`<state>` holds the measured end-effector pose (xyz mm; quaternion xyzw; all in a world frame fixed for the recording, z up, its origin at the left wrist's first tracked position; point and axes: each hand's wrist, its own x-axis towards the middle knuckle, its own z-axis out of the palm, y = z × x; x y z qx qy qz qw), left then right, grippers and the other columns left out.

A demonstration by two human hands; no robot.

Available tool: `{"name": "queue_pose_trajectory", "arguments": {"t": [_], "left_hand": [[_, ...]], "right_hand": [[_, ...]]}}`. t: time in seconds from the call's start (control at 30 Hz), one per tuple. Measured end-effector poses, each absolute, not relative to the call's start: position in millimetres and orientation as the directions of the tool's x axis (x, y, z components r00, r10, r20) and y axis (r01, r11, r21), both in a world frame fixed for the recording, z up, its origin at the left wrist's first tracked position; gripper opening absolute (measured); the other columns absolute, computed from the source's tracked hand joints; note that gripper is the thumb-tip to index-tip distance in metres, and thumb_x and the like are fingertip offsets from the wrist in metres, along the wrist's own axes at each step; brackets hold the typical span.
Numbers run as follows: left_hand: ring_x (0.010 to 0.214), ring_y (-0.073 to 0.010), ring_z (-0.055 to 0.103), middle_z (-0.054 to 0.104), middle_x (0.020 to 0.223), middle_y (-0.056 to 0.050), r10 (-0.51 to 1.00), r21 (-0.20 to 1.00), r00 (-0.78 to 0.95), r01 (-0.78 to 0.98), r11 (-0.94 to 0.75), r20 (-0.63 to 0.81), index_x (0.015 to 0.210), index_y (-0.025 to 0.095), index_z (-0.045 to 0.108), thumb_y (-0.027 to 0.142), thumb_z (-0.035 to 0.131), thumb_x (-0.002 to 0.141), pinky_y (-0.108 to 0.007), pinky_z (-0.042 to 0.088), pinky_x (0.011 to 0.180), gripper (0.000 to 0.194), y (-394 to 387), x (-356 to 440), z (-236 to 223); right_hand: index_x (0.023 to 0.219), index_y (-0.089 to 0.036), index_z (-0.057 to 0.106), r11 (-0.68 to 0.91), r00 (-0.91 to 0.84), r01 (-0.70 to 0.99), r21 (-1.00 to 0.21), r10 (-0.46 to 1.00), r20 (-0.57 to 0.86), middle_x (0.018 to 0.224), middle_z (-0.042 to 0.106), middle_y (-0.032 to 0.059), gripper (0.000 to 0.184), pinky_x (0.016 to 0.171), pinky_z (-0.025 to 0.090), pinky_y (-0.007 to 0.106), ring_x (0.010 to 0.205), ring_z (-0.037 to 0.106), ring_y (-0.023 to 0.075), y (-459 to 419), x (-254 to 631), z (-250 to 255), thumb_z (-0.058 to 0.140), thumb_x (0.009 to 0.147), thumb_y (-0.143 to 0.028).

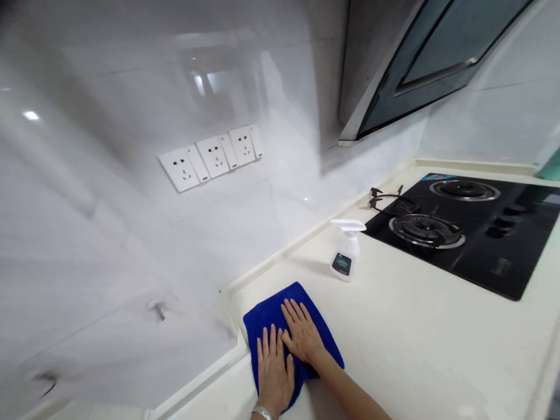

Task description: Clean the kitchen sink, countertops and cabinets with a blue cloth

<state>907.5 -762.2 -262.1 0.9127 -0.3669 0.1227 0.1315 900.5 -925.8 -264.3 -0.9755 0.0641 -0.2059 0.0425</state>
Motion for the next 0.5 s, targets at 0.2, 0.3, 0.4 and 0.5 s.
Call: {"name": "queue_pose_trajectory", "arguments": {"t": [0.2,0.3,0.4,0.5], "left_hand": [[0.151,-0.0308,0.029,0.025,0.166,-0.004,-0.711,0.102,0.63,-0.767,-0.634,0.312,0.159,0.026,0.024,0.035,0.049,0.095,-0.054,0.04,0.119,0.07,-660,804,-248],[0.152,-0.0307,0.028,0.026,0.166,-0.004,-0.69,0.075,0.638,-0.75,-0.657,0.342,0.159,0.024,0.026,0.029,0.053,0.089,-0.053,0.038,0.12,0.075,-609,761,-258],[0.151,-0.0315,0.029,0.03,0.164,-0.004,-0.656,0.075,0.656,-0.726,-0.683,0.372,0.158,0.023,0.028,0.027,0.053,0.086,-0.055,0.032,0.122,0.076,-563,727,-271],[0.151,-0.0299,0.03,0.03,0.164,-0.002,-0.59,0.106,0.726,-0.658,-0.746,0.353,0.159,0.025,0.027,0.025,0.052,0.085,-0.053,0.035,0.121,0.077,-518,707,-273]], "right_hand": [[0.161,-0.008,0.005,-0.996,0.87,-0.044,-0.075,-0.075,0.488,0.164,0.015,0.0152,0.084,0.122,0.023,0.054,0.15,0.02,0.0329,-836,788,-275,0.045,0.09,-0.028],[0.161,-0.007,0.001,-0.998,0.866,0.02,-0.06,-0.013,0.5,0.164,0.017,0.0167,0.086,0.12,0.026,0.056,0.149,0.022,0.0347,-789,745,-277,0.044,0.09,-0.029],[0.161,-0.006,0.0,-0.996,0.871,0.076,-0.052,0.041,0.489,0.163,0.016,0.0192,0.088,0.117,0.03,0.058,0.148,0.023,0.0373,-744,722,-277,0.044,0.088,-0.029],[0.161,-0.007,-0.003,-0.989,0.878,0.139,-0.048,0.101,0.468,0.164,0.013,0.0197,0.092,0.116,0.031,0.061,0.148,0.023,0.0394,-699,720,-276,0.045,0.086,-0.03]]}}
